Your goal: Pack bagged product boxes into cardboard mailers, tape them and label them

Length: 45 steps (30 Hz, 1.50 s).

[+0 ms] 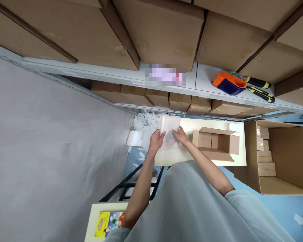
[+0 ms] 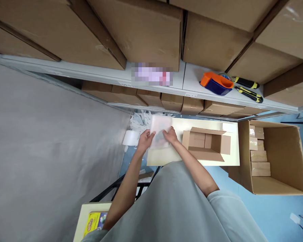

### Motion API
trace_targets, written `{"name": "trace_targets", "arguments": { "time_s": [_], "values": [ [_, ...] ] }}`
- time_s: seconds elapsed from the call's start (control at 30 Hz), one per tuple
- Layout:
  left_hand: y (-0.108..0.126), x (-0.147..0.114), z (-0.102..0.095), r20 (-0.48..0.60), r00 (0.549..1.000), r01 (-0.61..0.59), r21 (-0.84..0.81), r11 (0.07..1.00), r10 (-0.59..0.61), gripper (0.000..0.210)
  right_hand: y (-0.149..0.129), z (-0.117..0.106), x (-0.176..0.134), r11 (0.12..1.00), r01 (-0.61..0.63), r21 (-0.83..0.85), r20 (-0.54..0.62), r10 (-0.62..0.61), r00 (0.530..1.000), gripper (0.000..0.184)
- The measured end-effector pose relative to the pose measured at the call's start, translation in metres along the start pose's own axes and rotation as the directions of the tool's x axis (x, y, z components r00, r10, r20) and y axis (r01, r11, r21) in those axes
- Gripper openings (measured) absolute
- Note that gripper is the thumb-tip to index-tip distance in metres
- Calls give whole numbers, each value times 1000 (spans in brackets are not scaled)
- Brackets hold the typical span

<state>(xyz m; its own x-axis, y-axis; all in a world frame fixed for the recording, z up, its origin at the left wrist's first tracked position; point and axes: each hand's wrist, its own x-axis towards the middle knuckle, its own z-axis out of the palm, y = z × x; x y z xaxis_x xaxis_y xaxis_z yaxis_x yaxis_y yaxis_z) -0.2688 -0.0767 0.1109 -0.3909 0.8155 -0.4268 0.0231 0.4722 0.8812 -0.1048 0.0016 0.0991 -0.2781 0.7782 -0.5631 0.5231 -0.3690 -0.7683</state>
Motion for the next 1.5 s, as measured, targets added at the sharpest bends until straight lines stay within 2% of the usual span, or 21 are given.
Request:
{"name": "trace_targets", "arguments": {
  "time_s": [0.07,0.13,0.2,0.27,0.37,0.47,0.6,0.7,0.83,0.97,1.07,1.17,1.23,1.3,1.4,1.5],
  "values": [
    [25,-26,-4,44,999,-23,-141,990,29,49,-11,-26,-25,987,29,158,-62,-19,998,57],
    [51,-53,0,68,997,-31,-222,975,47,55,-19,-60,-57,933,82,351,-85,-56,995,62],
    [77,-76,14,105,994,-11,-273,962,41,57,-24,-98,-92,857,140,496,-79,-115,990,54],
    [98,-94,37,158,987,23,-310,951,28,57,-23,-135,-123,813,146,564,-93,-112,989,50],
    [119,-111,83,249,968,71,-334,940,16,57,-11,-184,-156,772,141,620,-169,-45,985,52],
    [131,-120,128,339,941,123,-320,939,-8,58,11,-222,-173,730,145,668,-212,1,977,55],
    [139,-130,171,403,913,197,-319,927,-56,60,44,-259,-183,651,90,754,-146,33,989,57],
    [144,-136,189,423,900,256,-326,910,-102,63,63,-274,-188,624,61,779,-97,24,995,57],
    [148,-140,201,459,880,269,-270,925,-121,71,79,-281,-191,707,63,704,-91,1,996,58],
    [146,-141,211,430,898,203,-228,952,-88,76,88,-287,-182,771,65,633,-113,9,994,62],
    [140,-145,216,363,930,149,-228,962,-58,76,90,-298,-174,840,140,524,-242,-10,970,64],
    [133,-148,217,299,952,137,-242,961,-60,76,85,-311,-176,904,254,345,-442,-82,893,60],
    [129,-150,217,277,959,131,-241,962,-61,76,78,-316,-183,924,283,257,-483,-131,866,53],
    [125,-150,219,267,962,120,-231,965,-55,75,70,-314,-190,942,260,212,-436,-147,888,47],
    [120,-149,224,275,960,117,-246,962,-46,76,61,-304,-192,974,164,154,-334,-105,937,41],
    [117,-151,229,300,953,126,-273,954,-40,77,58,-293,-188,985,112,134,-286,-70,956,38]
  ]
}}
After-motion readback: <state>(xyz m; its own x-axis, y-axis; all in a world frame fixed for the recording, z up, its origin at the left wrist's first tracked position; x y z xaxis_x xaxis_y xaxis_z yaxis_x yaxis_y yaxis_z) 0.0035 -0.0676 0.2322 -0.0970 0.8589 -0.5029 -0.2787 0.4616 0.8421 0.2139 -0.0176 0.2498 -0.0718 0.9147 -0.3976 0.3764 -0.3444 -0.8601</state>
